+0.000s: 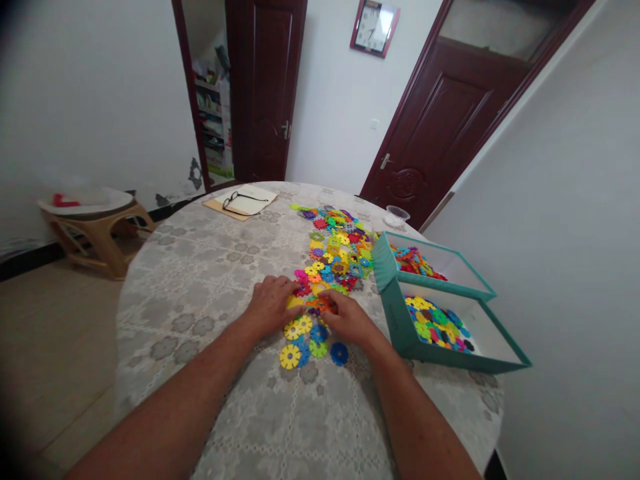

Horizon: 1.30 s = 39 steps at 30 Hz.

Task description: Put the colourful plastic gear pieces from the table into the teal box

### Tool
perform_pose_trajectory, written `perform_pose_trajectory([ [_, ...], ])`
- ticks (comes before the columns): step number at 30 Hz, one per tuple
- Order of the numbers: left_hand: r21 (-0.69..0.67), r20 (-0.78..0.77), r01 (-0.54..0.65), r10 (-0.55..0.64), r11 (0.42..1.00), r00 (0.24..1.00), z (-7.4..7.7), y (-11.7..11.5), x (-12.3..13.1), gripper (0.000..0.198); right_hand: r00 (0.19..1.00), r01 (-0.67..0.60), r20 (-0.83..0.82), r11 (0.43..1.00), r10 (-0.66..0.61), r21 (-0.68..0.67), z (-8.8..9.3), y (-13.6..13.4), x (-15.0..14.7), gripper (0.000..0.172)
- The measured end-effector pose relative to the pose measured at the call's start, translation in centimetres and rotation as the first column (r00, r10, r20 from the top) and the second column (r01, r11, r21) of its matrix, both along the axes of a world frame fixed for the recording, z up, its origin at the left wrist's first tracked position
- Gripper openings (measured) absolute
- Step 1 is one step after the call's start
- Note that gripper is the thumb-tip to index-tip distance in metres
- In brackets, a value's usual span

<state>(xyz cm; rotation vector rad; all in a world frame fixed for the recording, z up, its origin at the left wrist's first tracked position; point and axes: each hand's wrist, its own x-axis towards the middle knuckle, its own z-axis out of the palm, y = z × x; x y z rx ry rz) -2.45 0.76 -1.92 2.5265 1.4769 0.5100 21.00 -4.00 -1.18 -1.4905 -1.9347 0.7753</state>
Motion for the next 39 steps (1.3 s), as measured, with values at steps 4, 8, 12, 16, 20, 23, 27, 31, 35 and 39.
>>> perform_pose_trajectory([
  [4,0.018,0.01,0.025,-0.025,1.0,1.0,0.1,0.0,0.1,0.039,0.95,0.233,-0.203,0.972,-0.236,-0.04,0.4,-0.2,1.8,0.042],
  [8,0.034,0.08,0.098,-0.101,0.995,0.992,0.3,-0.2,0.3,0.03,0.878,0.42,-0.236,0.907,-0.416,-0.034,0.2,0.4,3.8,0.045],
  [12,0.029,0.127,0.235,-0.237,0.972,0.963,0.3,-0.5,0.6,0.032,0.94,0.322,-0.129,0.946,-0.316,0.027,0.0,0.0,3.7,0.035],
  [16,0.022,0.082,0.296,-0.297,0.955,0.951,0.3,-0.7,0.9,0.026,0.99,0.112,0.08,0.991,-0.118,0.07,0.4,-1.1,1.4,0.032],
  [20,0.041,0.09,0.244,-0.246,0.969,0.965,0.1,-0.4,0.9,0.021,0.961,-0.001,0.275,0.988,-0.041,0.152,0.3,-1.4,-0.3,0.036],
  [23,0.044,0.145,0.194,-0.198,0.98,0.969,-0.2,0.3,0.6,0.023,0.948,-0.022,0.317,0.982,-0.04,0.19,-0.3,-1.2,-0.4,0.036],
  [27,0.019,0.215,0.106,-0.108,0.994,0.971,-0.6,1.2,0.0,0.029,0.95,-0.049,0.313,0.974,-0.023,0.221,-0.8,-1.2,0.2,0.039],
  [31,0.029,0.262,0.072,-0.078,0.997,0.962,-0.3,1.3,-0.3,0.031,0.964,0.004,0.254,0.962,-0.076,0.273,-0.4,-1.1,0.5,0.038],
  [35,-0.001,0.167,0.13,-0.128,0.992,0.978,0.3,0.6,-0.4,0.033,0.977,0.174,0.077,0.957,-0.196,0.234,-0.1,-0.6,1.0,0.034],
  [39,-0.051,0.051,0.198,-0.195,0.979,0.979,0.6,0.2,-0.8,0.045,0.941,0.338,-0.028,0.931,-0.337,0.136,-0.3,-0.2,1.5,0.026],
])
